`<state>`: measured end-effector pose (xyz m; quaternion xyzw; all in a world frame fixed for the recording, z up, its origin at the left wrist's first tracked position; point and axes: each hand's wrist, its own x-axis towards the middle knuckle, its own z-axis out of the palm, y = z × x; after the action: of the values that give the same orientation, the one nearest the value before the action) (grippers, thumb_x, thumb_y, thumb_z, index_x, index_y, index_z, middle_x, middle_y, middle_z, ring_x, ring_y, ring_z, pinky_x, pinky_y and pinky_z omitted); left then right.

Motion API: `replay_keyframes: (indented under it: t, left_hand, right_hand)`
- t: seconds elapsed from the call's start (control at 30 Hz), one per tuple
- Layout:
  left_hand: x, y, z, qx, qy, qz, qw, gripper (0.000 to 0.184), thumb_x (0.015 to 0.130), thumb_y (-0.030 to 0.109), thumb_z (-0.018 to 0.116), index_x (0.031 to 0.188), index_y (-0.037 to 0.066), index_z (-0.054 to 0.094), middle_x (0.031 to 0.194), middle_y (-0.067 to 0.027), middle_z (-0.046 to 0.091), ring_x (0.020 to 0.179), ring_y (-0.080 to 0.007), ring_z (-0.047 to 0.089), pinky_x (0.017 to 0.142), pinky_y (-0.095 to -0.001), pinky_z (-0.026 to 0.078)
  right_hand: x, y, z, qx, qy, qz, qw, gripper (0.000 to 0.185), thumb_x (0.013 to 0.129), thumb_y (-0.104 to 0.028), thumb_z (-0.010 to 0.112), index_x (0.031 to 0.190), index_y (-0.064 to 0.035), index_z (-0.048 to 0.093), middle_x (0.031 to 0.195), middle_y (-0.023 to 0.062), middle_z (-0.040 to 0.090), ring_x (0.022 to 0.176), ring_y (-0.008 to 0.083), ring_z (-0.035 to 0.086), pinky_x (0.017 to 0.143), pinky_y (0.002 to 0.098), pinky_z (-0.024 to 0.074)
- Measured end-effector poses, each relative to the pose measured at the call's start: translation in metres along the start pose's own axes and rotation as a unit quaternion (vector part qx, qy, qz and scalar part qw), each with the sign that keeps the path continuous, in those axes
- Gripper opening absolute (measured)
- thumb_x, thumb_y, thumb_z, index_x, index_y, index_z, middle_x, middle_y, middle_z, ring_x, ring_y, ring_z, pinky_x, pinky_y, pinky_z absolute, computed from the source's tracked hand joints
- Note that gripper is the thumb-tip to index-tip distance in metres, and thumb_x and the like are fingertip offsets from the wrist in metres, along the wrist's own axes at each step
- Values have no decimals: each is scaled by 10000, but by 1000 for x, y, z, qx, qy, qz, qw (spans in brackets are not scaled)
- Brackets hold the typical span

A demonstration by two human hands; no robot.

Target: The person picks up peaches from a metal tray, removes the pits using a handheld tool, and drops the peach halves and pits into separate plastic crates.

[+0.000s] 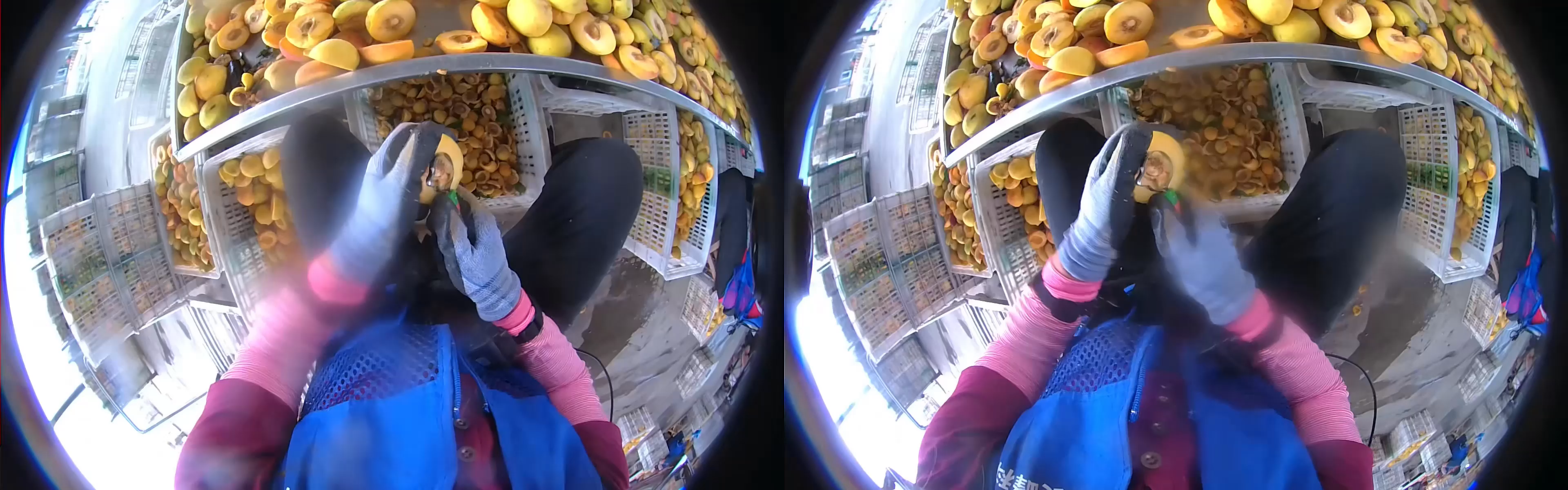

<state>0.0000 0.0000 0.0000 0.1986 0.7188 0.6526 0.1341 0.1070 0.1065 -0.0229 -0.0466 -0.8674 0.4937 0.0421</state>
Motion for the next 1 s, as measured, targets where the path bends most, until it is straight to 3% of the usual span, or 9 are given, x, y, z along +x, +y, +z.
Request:
replay_keyframes:
  t: [0.07, 0.13, 0.3, 0.4, 0.47, 0.57, 0.67, 0.8, 1.0]
  left_hand:
    - [4, 28, 22, -55, 136, -95, 985, 183, 949, 129, 494, 1036, -5, 584, 964, -85, 561, 803, -151, 548, 726, -262, 458]
    - [6, 23, 37, -102, 160, -101, 976, 183, 948, 135, 501, 1032, -4, 584, 935, -76, 562, 801, -137, 545, 720, -254, 452]
    - [-1, 12, 23, -59, 152, -75, 984, 192, 955, 161, 503, 1016, -1, 586, 858, -72, 569, 788, -116, 536, 705, -252, 449]
    - [-4, 16, 17, -87, 123, -132, 980, 203, 960, 170, 504, 1043, -4, 568, 862, -75, 571, 789, -110, 533, 708, -254, 453]
    - [-4, 17, 19, -134, 146, -147, 969, 214, 961, 177, 506, 1057, -7, 561, 866, -76, 577, 792, -110, 535, 717, -255, 455]
    - [-3, 17, 31, -100, 184, -70, 975, 226, 963, 180, 504, 1072, -11, 555, 885, -79, 593, 804, -115, 542, 733, -259, 460]
    - [0, 24, 28, -46, 182, -43, 981, 228, 963, 176, 498, 1075, -14, 556, 911, -90, 607, 813, -123, 550, 744, -267, 465]
    - [0, 18, 26, -31, 164, -26, 986, 228, 957, 169, 497, 1074, -18, 555, 910, -107, 616, 806, -132, 567, 736, -275, 468]
    - [-1, 20, 20, 18, 120, -81, 989, 195, 949, 160, 501, 1032, -9, 554, 855, -100, 621, 776, -127, 565, 696, -273, 462]
  right_hand:
    - [1, -2, -8, -62, 50, -74, 994, 375, 967, -141, 485, 1309, -6, 413, 1026, 102, 594, 839, 128, 579, 747, 238, 479]
    - [-5, 5, -12, -88, 14, -46, 995, 353, 968, -130, 476, 1289, 7, 428, 1014, 101, 594, 827, 133, 579, 731, 261, 485]
    - [12, -18, -27, 260, -55, 102, 959, 354, 959, -129, 492, 1286, 1, 444, 1024, 124, 571, 877, 152, 554, 748, 329, 488]
    - [11, -14, -26, 93, -3, -64, 994, 361, 956, -117, 494, 1297, -9, 441, 1048, 145, 561, 909, 161, 549, 783, 328, 480]
    - [5, 1, -12, -120, 77, -220, 965, 362, 959, -109, 483, 1299, 5, 435, 1064, 156, 558, 927, 173, 554, 817, 313, 468]
    - [-5, 1, 11, -52, 146, -159, 975, 350, 964, -106, 458, 1285, 33, 434, 1139, 175, 535, 984, 223, 561, 865, 292, 443]
    - [3, -22, 5, 146, 95, -3, 985, 361, 971, -117, 450, 1291, 46, 419, 1090, 146, 537, 927, 201, 542, 854, 280, 439]
    - [-1, -11, 7, 28, 99, -14, 995, 372, 975, -137, 460, 1311, 17, 416, 995, 73, 543, 811, 122, 512, 764, 247, 450]
    - [-8, 11, -6, 58, -30, -54, 996, 363, 950, -116, 486, 1296, -23, 431, 967, 50, 510, 748, 98, 481, 669, 229, 435]
